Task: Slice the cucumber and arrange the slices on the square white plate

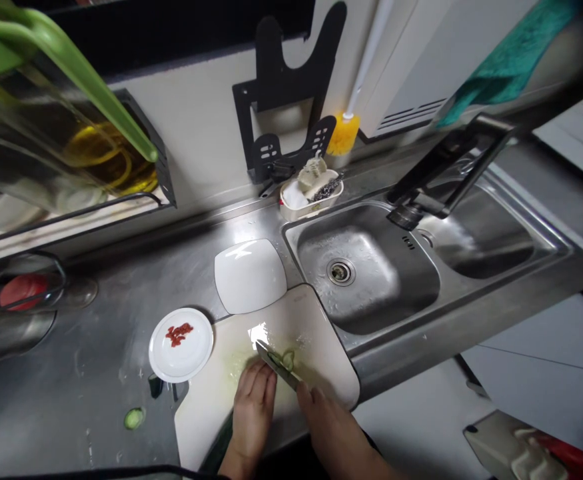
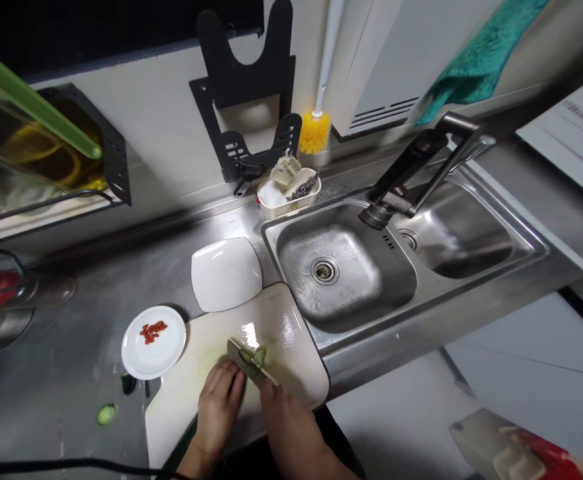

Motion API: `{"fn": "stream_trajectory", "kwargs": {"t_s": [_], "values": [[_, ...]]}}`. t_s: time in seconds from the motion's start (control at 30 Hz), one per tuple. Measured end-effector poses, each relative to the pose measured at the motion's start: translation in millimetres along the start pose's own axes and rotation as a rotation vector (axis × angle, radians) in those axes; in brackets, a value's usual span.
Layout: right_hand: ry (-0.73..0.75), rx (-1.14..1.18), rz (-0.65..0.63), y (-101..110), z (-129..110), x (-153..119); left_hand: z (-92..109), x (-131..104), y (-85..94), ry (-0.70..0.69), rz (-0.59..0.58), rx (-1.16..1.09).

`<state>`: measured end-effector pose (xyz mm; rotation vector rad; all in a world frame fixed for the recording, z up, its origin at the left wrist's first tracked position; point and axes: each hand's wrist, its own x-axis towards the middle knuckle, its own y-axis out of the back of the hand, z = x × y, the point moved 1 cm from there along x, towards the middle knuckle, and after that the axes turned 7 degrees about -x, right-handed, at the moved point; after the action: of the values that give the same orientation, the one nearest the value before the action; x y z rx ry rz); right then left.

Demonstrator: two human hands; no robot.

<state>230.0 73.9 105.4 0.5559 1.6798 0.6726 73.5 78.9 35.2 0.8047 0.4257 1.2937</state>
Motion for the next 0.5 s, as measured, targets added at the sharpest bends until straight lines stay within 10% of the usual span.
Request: {"fn": "stream_trajectory", "kwargs": {"t_s": [0.5], "values": [[0.007, 0.181, 0.043, -11.4, 19.3, 0.4, 2.4, 2.2, 1.0, 0.026, 0.029, -0.059]]}}
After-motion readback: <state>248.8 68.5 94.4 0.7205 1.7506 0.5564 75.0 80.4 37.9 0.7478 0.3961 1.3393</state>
